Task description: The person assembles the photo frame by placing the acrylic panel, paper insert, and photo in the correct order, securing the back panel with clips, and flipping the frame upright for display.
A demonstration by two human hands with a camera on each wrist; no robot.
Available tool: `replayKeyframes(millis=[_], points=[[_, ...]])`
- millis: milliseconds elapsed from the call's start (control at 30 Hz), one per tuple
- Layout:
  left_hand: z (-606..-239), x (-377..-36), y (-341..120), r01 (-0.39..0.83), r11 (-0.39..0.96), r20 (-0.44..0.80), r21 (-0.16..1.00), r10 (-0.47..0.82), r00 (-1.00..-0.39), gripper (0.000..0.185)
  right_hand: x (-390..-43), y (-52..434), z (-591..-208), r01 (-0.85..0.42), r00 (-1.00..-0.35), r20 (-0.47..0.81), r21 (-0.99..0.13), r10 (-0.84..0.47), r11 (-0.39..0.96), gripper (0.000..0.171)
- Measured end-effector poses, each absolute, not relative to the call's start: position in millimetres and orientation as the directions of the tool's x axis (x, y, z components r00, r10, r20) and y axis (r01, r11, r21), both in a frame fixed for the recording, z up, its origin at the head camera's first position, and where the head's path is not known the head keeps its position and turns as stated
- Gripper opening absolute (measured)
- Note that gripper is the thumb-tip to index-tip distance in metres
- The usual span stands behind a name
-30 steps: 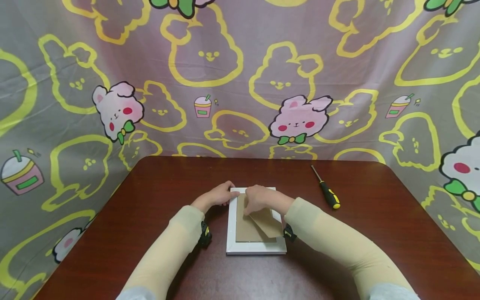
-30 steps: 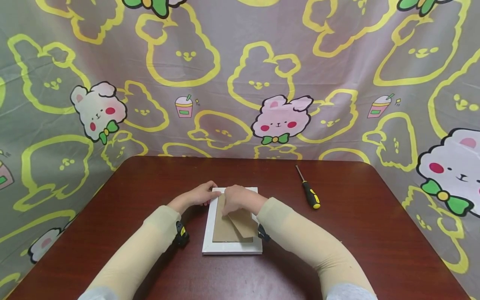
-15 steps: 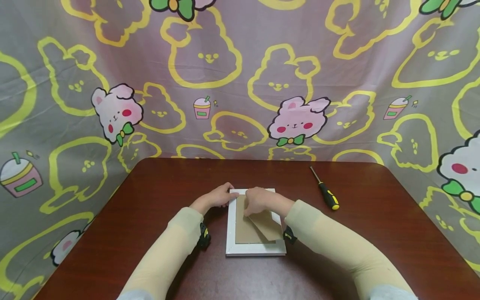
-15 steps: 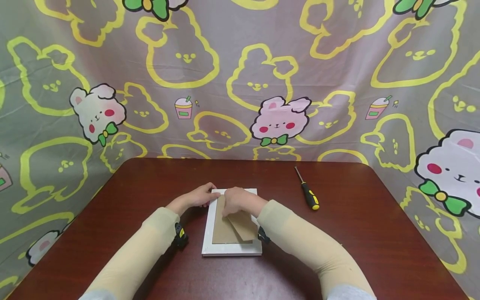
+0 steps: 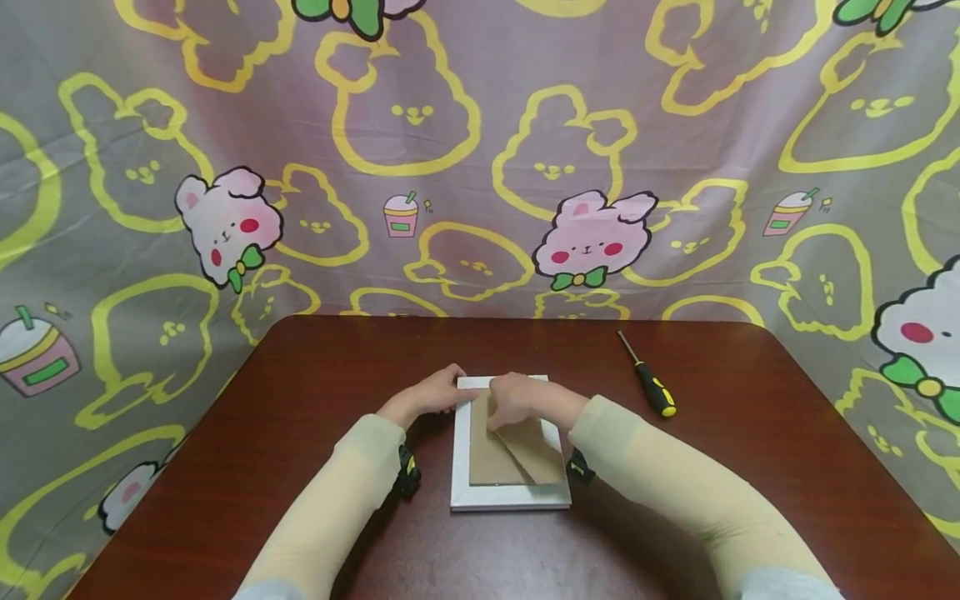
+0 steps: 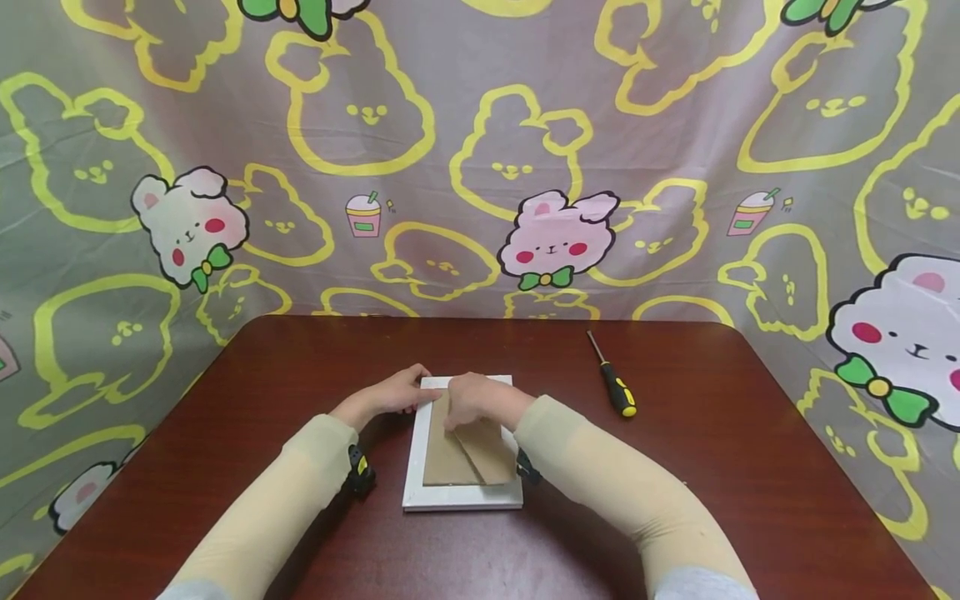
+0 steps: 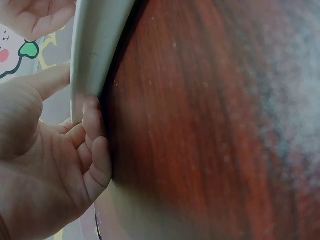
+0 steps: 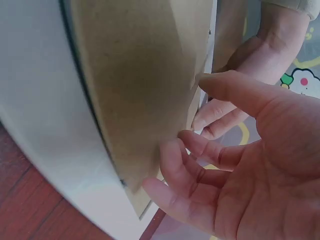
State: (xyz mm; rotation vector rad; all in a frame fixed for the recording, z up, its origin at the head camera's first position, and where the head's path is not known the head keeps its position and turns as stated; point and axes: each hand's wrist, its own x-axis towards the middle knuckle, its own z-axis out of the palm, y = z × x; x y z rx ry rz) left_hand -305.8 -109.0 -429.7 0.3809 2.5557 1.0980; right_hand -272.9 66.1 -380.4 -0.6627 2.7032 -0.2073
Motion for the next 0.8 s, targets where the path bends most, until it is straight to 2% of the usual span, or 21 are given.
replayKeyframes(millis=[233, 567, 800], points=[[-431, -307, -109, 0.114, 0.699, -0.202, 0.706, 0.353, -0.913, 0.042, -260, 77, -376, -0.429, -0.824, -0.283, -0.252, -0.490, 0.867, 0.036], [-431, -307, -111, 0.113, 0.706, -0.218, 0.699, 0.360, -0.907, 0.042, -232, 90, -384, -0.419, -0.852, -0.210, -0.274, -0.480, 0.865, 0.052], [-432, -309, -111, 0.101, 0.690, -0.220, 0.717, 0.361, -0.906, 0.044, -229, 94, -389, -0.420, -0.853, -0.217, -0.256, -0.475, 0.871, 0.050]])
